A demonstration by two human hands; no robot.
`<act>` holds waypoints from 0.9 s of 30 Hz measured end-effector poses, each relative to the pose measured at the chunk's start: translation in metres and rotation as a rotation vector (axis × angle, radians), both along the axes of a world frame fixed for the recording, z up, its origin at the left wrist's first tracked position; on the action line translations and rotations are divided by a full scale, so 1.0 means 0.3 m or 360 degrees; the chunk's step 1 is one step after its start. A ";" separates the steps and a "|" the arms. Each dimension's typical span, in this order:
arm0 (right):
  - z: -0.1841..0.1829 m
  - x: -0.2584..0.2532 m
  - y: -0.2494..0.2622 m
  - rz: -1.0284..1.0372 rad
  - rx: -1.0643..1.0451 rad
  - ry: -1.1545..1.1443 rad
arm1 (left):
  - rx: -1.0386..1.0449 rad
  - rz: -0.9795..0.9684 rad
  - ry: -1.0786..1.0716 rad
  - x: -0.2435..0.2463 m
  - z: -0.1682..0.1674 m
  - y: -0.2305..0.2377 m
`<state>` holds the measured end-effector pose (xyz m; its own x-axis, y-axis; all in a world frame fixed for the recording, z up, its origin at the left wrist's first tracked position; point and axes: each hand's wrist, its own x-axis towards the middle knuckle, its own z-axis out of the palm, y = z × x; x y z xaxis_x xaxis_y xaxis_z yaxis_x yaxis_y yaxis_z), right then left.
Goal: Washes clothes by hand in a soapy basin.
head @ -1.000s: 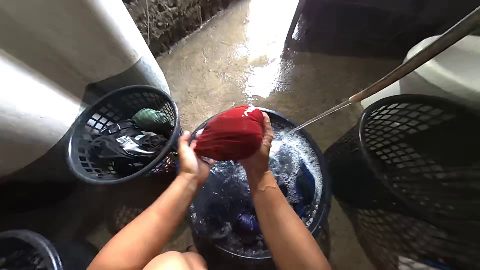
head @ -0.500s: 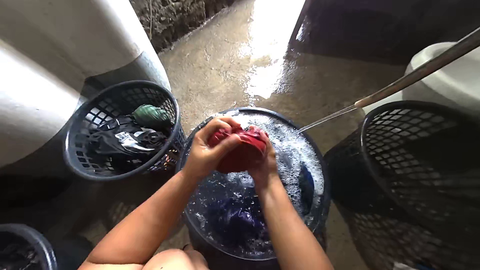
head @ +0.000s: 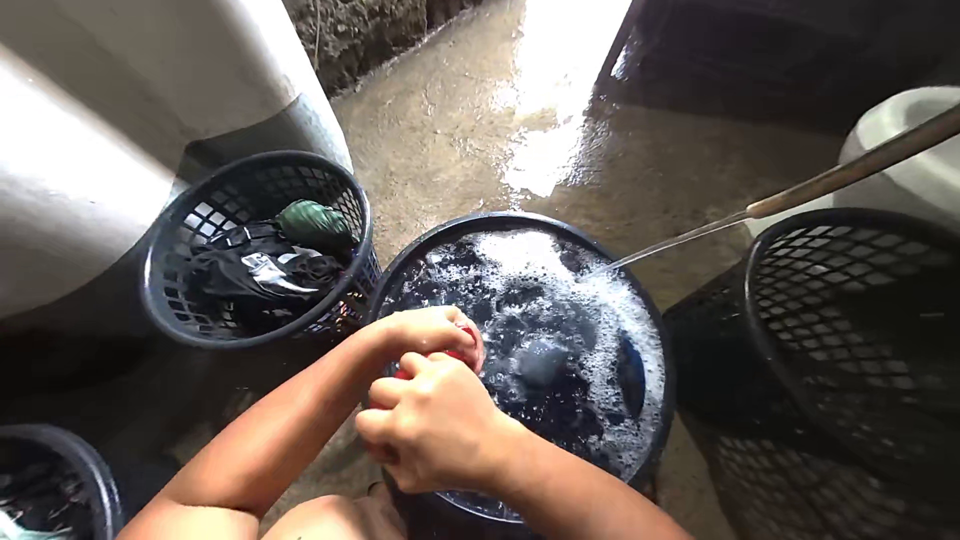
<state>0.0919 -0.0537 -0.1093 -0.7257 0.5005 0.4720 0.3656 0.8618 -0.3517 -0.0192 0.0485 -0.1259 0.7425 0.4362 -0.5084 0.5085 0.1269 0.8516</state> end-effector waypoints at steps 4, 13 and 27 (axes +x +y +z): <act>-0.064 -0.009 0.008 0.0097 0.0131 0.0045 | 0.0213 -0.0128 0.0360 0.001 0.023 -0.001; -0.140 0.310 0.277 -0.0730 -0.0968 -0.0070 | 0.2182 0.1358 0.0699 -0.335 0.431 -0.001; -0.759 0.349 0.101 -0.1009 -0.2230 -0.0624 | 0.0747 -0.0492 0.1158 -0.029 -0.416 -0.029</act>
<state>0.1965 -0.0235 -0.3369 -0.1998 0.6157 -0.7622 0.7797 -0.3713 -0.5043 -0.0279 0.0397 -0.2506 0.4271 0.5511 -0.7169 0.8929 -0.3820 0.2383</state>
